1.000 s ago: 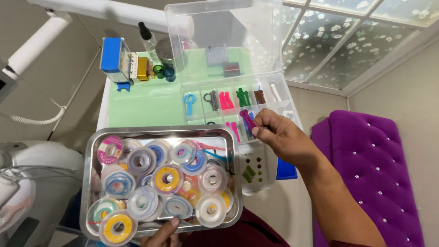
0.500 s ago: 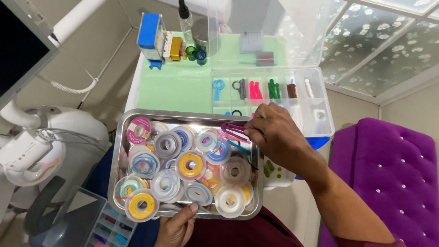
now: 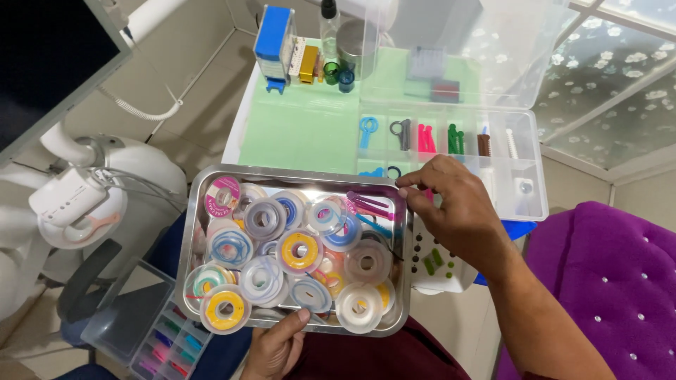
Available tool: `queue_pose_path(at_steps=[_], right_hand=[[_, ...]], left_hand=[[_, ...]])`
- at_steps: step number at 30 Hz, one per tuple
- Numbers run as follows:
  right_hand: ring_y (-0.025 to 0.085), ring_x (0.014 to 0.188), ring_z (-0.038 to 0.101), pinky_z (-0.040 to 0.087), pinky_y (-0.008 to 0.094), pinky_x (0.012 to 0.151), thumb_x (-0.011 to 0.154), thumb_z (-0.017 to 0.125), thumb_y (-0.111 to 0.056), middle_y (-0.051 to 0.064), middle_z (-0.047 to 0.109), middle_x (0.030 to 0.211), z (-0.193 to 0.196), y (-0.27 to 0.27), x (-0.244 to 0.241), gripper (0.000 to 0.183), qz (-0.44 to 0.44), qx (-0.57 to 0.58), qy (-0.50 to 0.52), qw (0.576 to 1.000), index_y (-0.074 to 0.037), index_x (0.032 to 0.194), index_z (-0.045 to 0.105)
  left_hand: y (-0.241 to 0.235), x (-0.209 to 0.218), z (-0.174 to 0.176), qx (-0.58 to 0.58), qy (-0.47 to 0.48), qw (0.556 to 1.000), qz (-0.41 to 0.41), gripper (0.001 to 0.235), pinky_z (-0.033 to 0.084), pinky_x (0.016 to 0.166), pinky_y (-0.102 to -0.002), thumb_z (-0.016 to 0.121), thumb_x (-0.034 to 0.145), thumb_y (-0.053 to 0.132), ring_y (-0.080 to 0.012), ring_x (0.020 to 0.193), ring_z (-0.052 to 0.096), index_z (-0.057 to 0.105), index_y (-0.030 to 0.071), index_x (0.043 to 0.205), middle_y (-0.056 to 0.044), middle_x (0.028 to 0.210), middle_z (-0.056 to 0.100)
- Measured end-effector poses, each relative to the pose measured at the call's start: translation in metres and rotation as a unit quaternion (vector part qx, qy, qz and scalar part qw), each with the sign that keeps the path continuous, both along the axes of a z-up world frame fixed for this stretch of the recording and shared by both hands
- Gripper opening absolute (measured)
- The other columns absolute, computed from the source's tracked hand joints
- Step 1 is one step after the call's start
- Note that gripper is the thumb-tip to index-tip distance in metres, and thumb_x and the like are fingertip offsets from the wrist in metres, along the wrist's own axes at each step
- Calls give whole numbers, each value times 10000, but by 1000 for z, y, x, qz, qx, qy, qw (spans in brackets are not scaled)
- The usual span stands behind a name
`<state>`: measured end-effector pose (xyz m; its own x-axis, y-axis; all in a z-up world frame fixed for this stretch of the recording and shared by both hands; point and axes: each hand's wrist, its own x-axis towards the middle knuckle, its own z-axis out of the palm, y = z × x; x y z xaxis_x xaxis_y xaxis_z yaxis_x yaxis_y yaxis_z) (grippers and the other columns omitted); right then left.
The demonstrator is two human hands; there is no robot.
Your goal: Organizing various dental orthodontic supplies and elastic bands into storage containers.
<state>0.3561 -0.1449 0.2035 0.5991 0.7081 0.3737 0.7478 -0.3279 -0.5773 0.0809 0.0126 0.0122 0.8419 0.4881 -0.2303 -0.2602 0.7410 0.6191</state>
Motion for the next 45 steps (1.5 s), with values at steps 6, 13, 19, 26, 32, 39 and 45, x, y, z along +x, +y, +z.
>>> queue_pose_path(at_steps=[6, 13, 19, 26, 32, 39, 45], right_hand=[[261, 758, 622, 498, 377, 671, 867, 763, -102, 102, 645, 847, -5, 20, -20, 136, 59, -22, 32, 998, -51, 993, 761], [230, 798, 634, 510, 338, 708, 890, 775, -32, 128, 642, 1007, -27, 62, -58, 376, 118, 32, 2, 992, 8, 1233, 625], [238, 832, 629, 521, 344, 710, 898, 771, -36, 138, 657, 1105, -30, 95, -87, 331, 184, 24, 9, 983, -11, 1205, 649], [219, 850, 664, 499, 332, 539, 926, 749, -69, 169, 633, 1165, -50, 115, -103, 389, 160, -50, 50, 985, -13, 1291, 627], [151, 936, 659, 535, 284, 745, 1039, 600, -111, 155, 658, 1234, -86, 109, -91, 584, 144, -50, 231, 961, 63, 1532, 340], [158, 994, 592, 495, 296, 882, 1194, 488, -154, 164, 601, 1106, -106, 84, -60, 441, 68, 14, 334, 940, 31, 1586, 410], [122, 1104, 649, 552, 276, 967, 1101, 437, -161, 69, 634, 1248, -31, 89, -96, 356, -10, 154, 436, 887, -7, 1422, 445]], left_hand=[[-1, -7, 1, -8, -30, 999, 25, 573, 462, 1098, -479, 681, 838, -99, -294, 1230, 610, 528, -4, 1382, -132, 1277, 640], [5, -30, 15, -8, -35, 995, 90, 543, 469, 1090, -427, 674, 846, -91, -263, 1236, 609, 549, 27, 1361, -106, 1275, 644], [10, -59, -34, -23, -27, 986, 164, 502, 458, 943, -386, 681, 898, -115, -251, 1128, 589, 574, 8, 1373, -117, 1244, 642], [9, -65, 5, -17, -74, 970, 232, 551, 519, 1065, -440, 713, 853, -103, -253, 1233, 629, 555, 85, 1347, -67, 1282, 649], [9, -53, -7, -29, -78, 980, 182, 434, 555, 1040, -382, 723, 919, -19, -227, 1185, 666, 616, 31, 1336, -82, 1281, 681], [20, -17, 24, 85, 20, 988, 128, 326, 570, 900, -359, 796, 954, 105, -190, 1034, 686, 699, -6, 1244, -87, 1162, 731], [35, -6, 66, 142, -49, 988, 24, 492, 530, 1029, -291, 807, 926, 169, -125, 1195, 629, 633, 63, 1374, -21, 1300, 679]])
